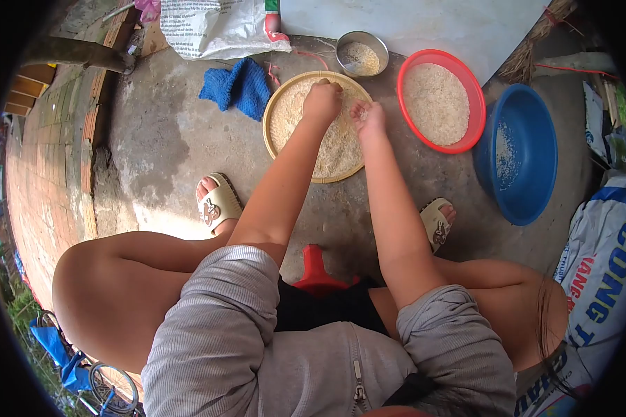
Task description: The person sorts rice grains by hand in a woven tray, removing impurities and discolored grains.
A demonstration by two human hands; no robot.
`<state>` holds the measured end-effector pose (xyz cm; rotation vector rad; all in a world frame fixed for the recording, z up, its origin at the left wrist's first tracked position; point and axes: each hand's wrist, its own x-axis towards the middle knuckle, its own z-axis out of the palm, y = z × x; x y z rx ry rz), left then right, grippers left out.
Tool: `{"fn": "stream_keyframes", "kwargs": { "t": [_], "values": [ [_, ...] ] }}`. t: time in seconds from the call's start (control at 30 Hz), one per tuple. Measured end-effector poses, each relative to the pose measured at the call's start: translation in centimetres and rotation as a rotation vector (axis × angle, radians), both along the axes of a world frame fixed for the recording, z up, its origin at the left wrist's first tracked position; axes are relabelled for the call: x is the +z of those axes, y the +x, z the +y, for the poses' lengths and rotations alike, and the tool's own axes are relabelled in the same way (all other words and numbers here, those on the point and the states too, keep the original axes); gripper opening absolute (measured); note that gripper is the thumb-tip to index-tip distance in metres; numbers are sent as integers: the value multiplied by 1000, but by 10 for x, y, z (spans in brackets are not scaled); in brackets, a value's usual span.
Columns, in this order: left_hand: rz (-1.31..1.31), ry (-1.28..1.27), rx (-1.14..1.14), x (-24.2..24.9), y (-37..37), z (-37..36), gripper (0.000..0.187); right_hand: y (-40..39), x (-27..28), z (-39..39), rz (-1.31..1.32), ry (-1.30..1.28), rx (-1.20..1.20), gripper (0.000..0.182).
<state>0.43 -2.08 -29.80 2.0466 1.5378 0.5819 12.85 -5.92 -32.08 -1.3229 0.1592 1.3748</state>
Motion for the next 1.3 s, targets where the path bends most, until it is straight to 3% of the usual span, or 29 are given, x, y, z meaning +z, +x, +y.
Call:
{"fn": "stream_keyframes", "kwargs": {
  "t": [0.17,0.23,0.3,0.33,0.43,0.5,0.63,0.7,0.83,0.97,1.07,1.13,1.17,1.23,1.3],
  "values": [
    [-33,2,-21,-23,1,-2,20,-3,3,-3,-74,-2,-7,36],
    [-75,-43,-46,-11,1,1,20,-7,8,-3,-90,5,-5,36],
    [-359,-426,-94,16,5,5,21,-8,17,-2,-35,53,5,36],
    [-356,-428,-98,23,7,7,21,-10,23,-1,-33,52,0,36],
    [-386,-346,-230,29,17,13,21,-10,25,5,34,72,-88,36],
    [-336,-154,61,26,23,19,22,-3,17,6,217,77,-11,36],
    [-73,-50,94,6,27,11,27,6,9,3,86,30,-101,37],
    [-23,42,43,-6,33,3,33,10,18,-2,-63,-52,-151,38],
    [-59,148,-50,-17,43,-19,40,14,22,-10,-110,-88,-253,39],
    [-80,148,-90,-18,44,-39,29,13,22,-14,-125,-81,-246,40],
    [-57,169,-272,-30,37,-35,20,7,26,-14,-157,-83,-265,41],
    [-112,-91,-108,-17,33,-28,13,7,24,-16,-166,-69,-227,41],
    [-113,-90,-107,-9,28,-23,13,7,23,-17,-167,-68,-226,41],
    [-455,-404,110,6,15,-11,9,5,19,-14,-119,-3,-166,38],
    [-506,-454,75,16,5,2,10,1,17,-8,-26,41,-173,37]
  ]
}}
